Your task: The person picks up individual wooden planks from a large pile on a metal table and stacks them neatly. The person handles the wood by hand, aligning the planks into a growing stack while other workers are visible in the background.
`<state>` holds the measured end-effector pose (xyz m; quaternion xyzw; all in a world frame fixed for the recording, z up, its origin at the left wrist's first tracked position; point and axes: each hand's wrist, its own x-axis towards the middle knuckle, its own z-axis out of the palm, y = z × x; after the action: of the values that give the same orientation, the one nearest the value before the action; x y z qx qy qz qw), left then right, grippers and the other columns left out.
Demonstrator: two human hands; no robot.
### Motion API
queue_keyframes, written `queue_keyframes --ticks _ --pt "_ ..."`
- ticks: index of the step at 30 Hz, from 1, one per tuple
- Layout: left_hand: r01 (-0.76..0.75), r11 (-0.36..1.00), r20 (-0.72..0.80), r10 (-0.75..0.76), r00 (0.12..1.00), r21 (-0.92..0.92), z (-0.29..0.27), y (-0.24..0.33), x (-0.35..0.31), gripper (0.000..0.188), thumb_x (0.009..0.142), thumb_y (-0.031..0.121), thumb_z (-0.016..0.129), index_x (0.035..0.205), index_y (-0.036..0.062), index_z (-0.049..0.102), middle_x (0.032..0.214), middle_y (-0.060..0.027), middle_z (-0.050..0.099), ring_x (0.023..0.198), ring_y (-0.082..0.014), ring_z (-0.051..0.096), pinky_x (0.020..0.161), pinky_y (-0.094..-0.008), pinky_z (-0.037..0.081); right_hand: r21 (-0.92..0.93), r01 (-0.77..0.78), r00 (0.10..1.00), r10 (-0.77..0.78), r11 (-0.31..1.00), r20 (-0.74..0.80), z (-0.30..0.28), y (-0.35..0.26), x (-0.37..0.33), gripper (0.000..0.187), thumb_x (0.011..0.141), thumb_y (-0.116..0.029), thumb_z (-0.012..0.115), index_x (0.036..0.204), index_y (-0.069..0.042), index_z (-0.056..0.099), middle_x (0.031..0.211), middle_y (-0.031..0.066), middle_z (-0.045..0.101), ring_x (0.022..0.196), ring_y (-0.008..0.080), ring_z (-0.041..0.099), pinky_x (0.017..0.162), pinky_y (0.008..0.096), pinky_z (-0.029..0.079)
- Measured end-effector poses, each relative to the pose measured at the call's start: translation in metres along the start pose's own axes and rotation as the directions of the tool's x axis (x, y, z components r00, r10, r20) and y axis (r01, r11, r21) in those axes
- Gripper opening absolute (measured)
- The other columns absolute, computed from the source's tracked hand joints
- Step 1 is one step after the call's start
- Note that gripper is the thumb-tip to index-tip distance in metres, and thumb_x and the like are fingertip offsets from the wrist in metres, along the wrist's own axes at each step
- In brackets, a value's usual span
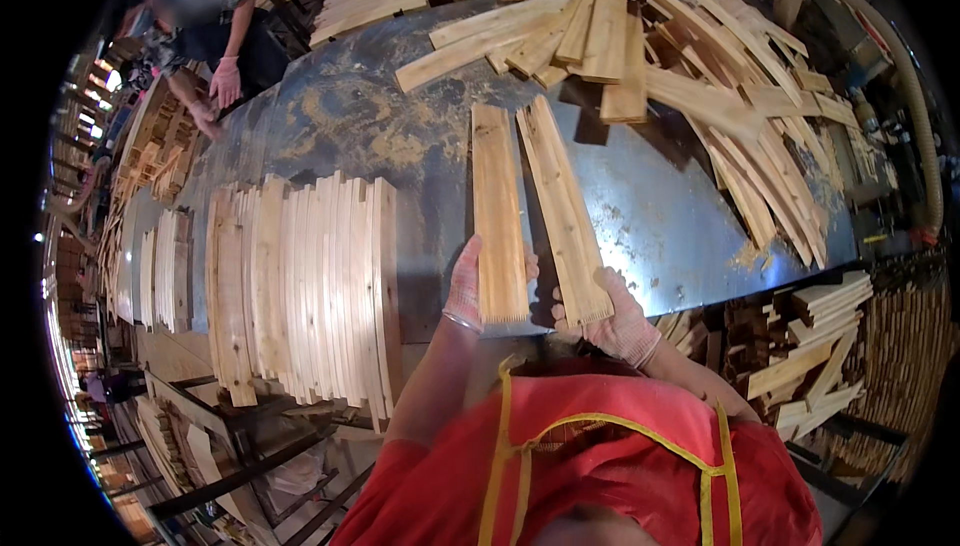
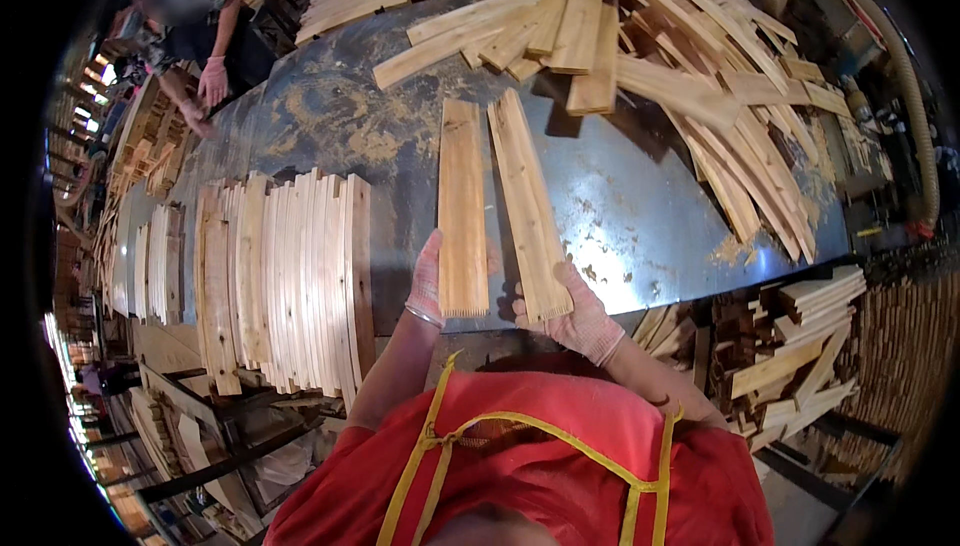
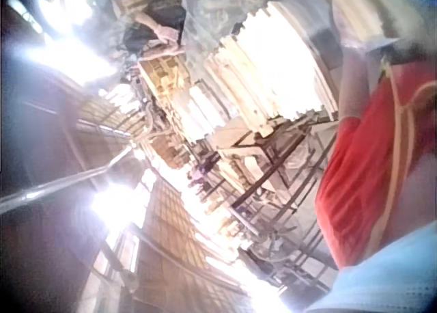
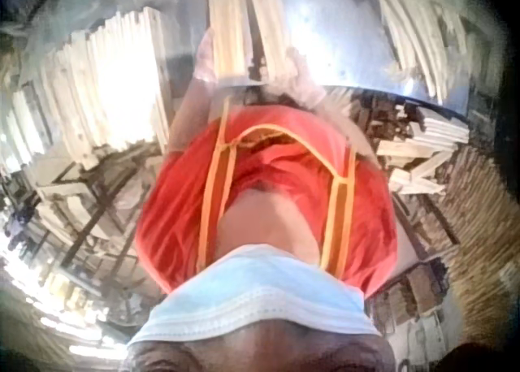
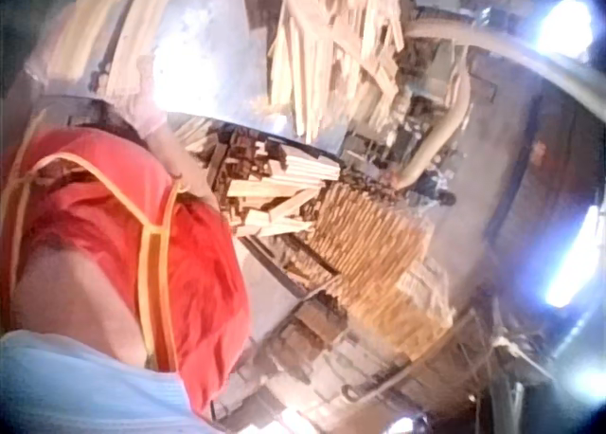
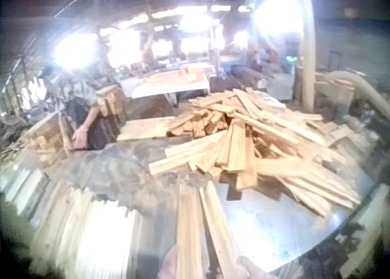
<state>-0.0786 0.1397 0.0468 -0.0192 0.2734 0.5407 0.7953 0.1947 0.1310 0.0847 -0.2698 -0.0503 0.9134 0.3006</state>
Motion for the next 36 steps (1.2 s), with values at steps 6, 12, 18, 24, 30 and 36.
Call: queue_keyframes --ticks 6,12,18,24,30,36 --pt "0.067 0.994 -0.121 -0.057 0.991 0.084 -0.017 -0.012 0.013 0.063 0.105 0.062 0.055 0.131 0.0057 0.066 0.109 -0.0139 0.073 0.096 -0.0352 0.070 0.088 -0.0521 0.060 -0.620 -0.054 0.997 0.009 0.783 -0.075 0.013 0.024 0.016 0.074 0.102 -0.040 0.070 0.159 -0.004 0.039 0.134 0.0152 0.065 0.120 0.0264 0.067 0.100 0.0431 0.057" --pt "-0.181 0.872 -0.161 0.281 0.946 0.455 0.005 -0.074 0.047 0.065 0.111 0.064 0.042 0.137 0.0075 0.059 0.120 -0.0117 0.068 0.110 -0.0289 0.066 0.100 -0.0464 0.054 -0.771 -0.030 0.960 -0.196 0.636 -0.200 0.014 0.016 0.054 0.109 0.084 -0.035 0.083 0.170 -0.010 0.020 0.138 0.0199 0.061 0.122 0.0257 0.063 0.101 0.0358 0.055" --pt "-0.249 0.913 0.313 0.146 0.939 0.322 0.129 -0.096 -0.007 0.065 0.110 0.052 0.050 0.152 0.0029 0.046 0.134 -0.0140 0.065 0.125 -0.0303 0.061 0.107 -0.0455 0.050 -0.730 0.196 0.949 -0.314 0.655 -0.027 0.030 -0.048 -0.051 0.103 0.080 -0.013 0.082 0.167 -0.015 0.028 0.115 0.0103 0.066 0.096 0.0194 0.066 0.080 0.0328 0.058" --pt "-0.313 -0.174 0.353 0.293 0.889 0.934 0.121 -0.077 0.100 0.068 0.106 0.026 0.063 0.162 -0.0022 0.038 0.167 -0.0239 0.040 0.153 -0.0369 0.042 0.125 -0.0443 0.035 -0.142 0.754 0.645 -0.764 0.642 -0.029 -0.052 -0.073 -0.156 0.094 0.084 -0.002 0.080 0.164 -0.015 0.035 0.116 0.0092 0.064 0.083 0.0181 0.066 0.064 0.0312 0.057" --pt "-0.190 -0.393 0.315 0.286 0.905 0.900 0.178 -0.121 0.193 0.072 0.101 0.026 0.066 0.162 -0.0020 0.040 0.163 -0.0215 0.047 0.152 -0.0326 0.045 0.122 -0.0418 0.039 -0.760 0.383 -0.101 -0.794 0.525 -0.599 -0.190 -0.164 -0.336 0.053 0.080 -0.012 0.074 0.130 -0.003 0.059 0.091 0.0049 0.068 0.079 0.0213 0.069 0.071 0.0334 0.061" --pt "-0.132 0.433 0.013 0.267 0.964 0.892 0.224 -0.215 0.231 0.080 0.103 0.033 0.068 0.162 -0.0074 0.031 0.149 -0.0185 0.055 0.131 -0.0252 0.058 0.112 -0.0376 0.048 -0.769 0.129 -0.496 -0.631 0.626 -0.597 -0.424 -0.170 -0.471 0.044 0.096 -0.035 0.071 0.127 -0.006 0.059 0.111 0.0140 0.068 0.097 0.0270 0.073 0.071 0.0422 0.057"
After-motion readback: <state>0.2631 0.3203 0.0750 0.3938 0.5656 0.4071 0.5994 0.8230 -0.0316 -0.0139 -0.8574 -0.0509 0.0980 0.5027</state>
